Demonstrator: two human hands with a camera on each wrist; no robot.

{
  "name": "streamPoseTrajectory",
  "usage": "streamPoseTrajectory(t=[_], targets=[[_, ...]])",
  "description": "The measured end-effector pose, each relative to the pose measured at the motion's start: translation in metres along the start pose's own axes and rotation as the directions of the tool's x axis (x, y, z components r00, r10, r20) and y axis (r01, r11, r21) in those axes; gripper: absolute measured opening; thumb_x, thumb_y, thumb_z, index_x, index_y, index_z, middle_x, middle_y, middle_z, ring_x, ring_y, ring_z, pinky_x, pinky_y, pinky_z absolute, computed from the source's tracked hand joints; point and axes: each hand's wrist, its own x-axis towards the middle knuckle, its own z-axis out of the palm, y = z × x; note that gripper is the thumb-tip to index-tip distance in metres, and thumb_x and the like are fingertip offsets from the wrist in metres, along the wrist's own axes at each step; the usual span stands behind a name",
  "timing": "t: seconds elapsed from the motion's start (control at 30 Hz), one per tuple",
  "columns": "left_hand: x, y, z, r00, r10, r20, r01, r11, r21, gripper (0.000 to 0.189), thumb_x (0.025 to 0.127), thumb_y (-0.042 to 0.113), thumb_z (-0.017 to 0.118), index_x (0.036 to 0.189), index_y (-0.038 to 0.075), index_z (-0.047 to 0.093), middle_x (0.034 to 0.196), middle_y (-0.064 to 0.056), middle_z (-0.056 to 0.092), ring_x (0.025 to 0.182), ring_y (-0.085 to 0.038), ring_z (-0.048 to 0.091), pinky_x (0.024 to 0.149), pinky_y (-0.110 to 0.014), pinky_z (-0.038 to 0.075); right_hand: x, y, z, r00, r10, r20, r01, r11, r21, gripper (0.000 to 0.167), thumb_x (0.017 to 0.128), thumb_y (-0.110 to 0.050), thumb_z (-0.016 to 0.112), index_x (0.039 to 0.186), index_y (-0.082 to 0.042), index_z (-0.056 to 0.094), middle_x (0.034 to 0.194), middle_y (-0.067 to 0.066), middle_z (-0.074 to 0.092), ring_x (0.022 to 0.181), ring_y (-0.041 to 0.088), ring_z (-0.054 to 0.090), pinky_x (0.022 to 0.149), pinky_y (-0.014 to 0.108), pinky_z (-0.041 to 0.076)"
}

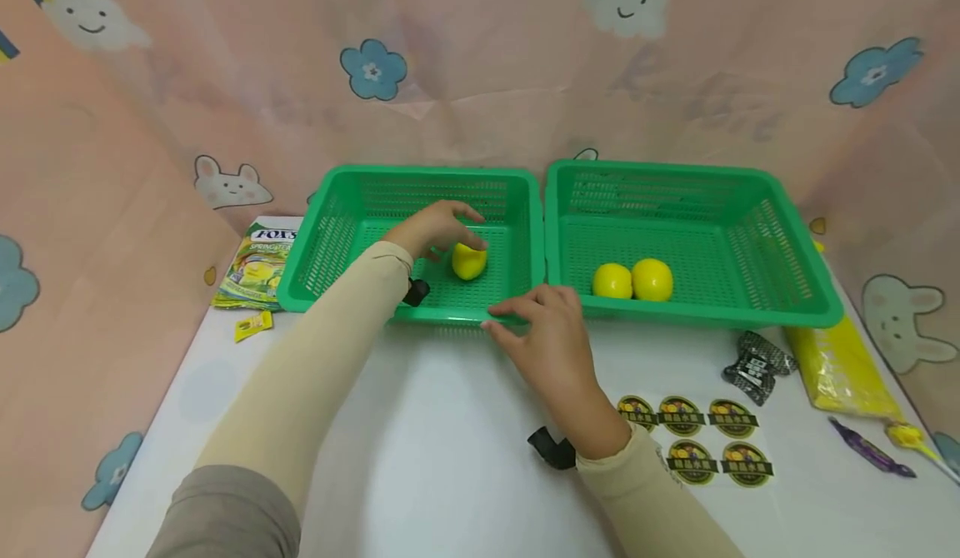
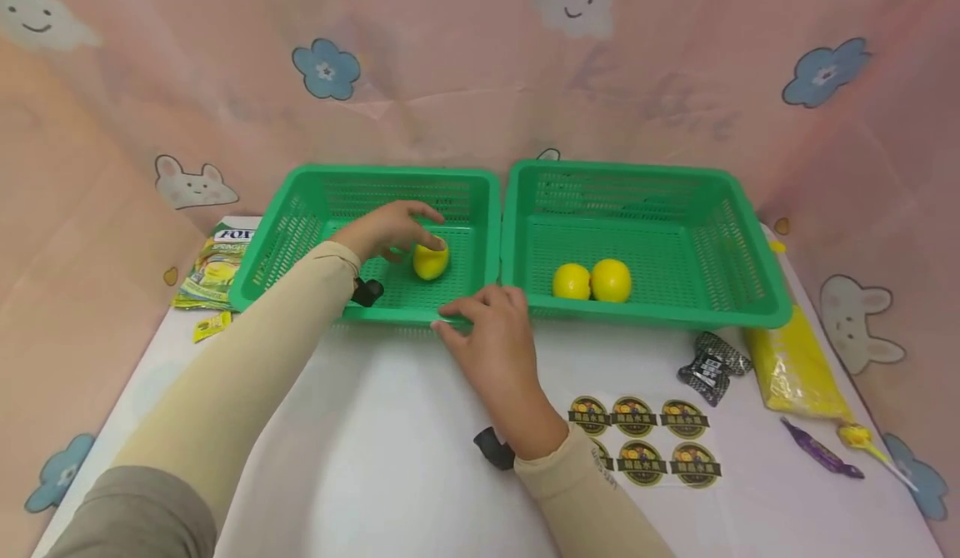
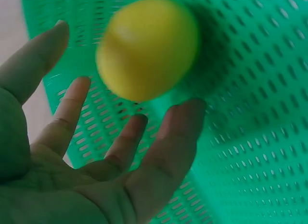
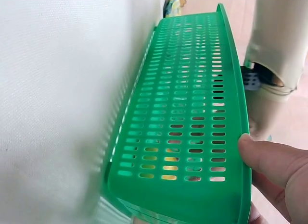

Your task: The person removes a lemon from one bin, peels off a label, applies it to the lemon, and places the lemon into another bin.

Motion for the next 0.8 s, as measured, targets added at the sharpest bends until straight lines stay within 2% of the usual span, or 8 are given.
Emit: streamPoseTrajectory(t=[0.17,0.3,0.4,0.53,0.67,0.8], targets=[[0.003,-0.01,0.009,1.0,-0.002,0.029,0.001,0.999,0.045,0.058,0.096,0.018,0.082,0.15,0.018,0.06,0.154,-0.014,0.047,0.129,-0.034,0.054,0.099,-0.048,0.056,-0.002,-0.003,0.0,1.0,0.001,0.006,-0.001,1.0,0.003,0.018,0.084,-0.026,0.094,0.099,-0.02,0.087,0.096,0.002,0.066,0.109,0.033,0.052,0.089,0.044,0.049],[0.004,-0.012,0.011,0.999,-0.006,0.041,0.006,1.0,0.011,0.056,0.096,0.013,0.081,0.148,0.014,0.061,0.146,-0.015,0.051,0.122,-0.032,0.058,0.096,-0.044,0.058,-0.002,-0.004,0.0,1.0,0.006,0.019,-0.006,1.0,0.0,0.017,0.085,-0.027,0.093,0.1,-0.02,0.087,0.096,0.002,0.065,0.108,0.033,0.052,0.089,0.043,0.049],[0.004,-0.012,0.012,1.0,0.019,0.023,-0.019,1.0,-0.003,0.054,0.096,0.011,0.08,0.147,0.013,0.062,0.144,-0.016,0.051,0.118,-0.033,0.059,0.094,-0.042,0.059,-0.002,-0.003,-0.001,1.0,0.002,0.008,-0.002,1.0,0.002,0.018,0.084,-0.026,0.094,0.099,-0.02,0.087,0.096,0.002,0.065,0.108,0.034,0.052,0.089,0.044,0.049],[0.0,-0.01,0.01,0.997,0.073,-0.031,-0.074,0.997,-0.032,0.053,0.096,0.011,0.081,0.146,0.012,0.064,0.145,-0.016,0.052,0.116,-0.033,0.06,0.093,-0.043,0.059,-0.002,-0.003,0.0,1.0,-0.005,0.0,0.005,1.0,0.001,0.019,0.082,-0.026,0.095,0.098,-0.019,0.087,0.095,0.003,0.065,0.107,0.035,0.053,0.089,0.045,0.049],[-0.014,0.0,-0.001,0.984,0.144,-0.105,-0.155,0.981,-0.114,0.05,0.095,0.012,0.082,0.142,0.015,0.067,0.146,-0.015,0.051,0.118,-0.033,0.061,0.092,-0.043,0.06,-0.001,-0.003,0.001,1.0,-0.003,0.011,0.003,1.0,0.006,0.02,0.082,-0.027,0.095,0.099,-0.018,0.087,0.094,0.003,0.065,0.109,0.035,0.052,0.09,0.045,0.049],[-0.047,0.02,-0.008,0.955,0.246,-0.164,-0.275,0.942,-0.191,0.046,0.094,0.013,0.084,0.137,0.017,0.07,0.143,-0.012,0.052,0.115,-0.031,0.063,0.092,-0.043,0.06,0.0,-0.004,-0.003,0.999,0.04,0.034,-0.04,0.999,0.009,0.019,0.084,-0.027,0.094,0.1,-0.019,0.087,0.096,0.003,0.064,0.112,0.034,0.051,0.089,0.044,0.051]])
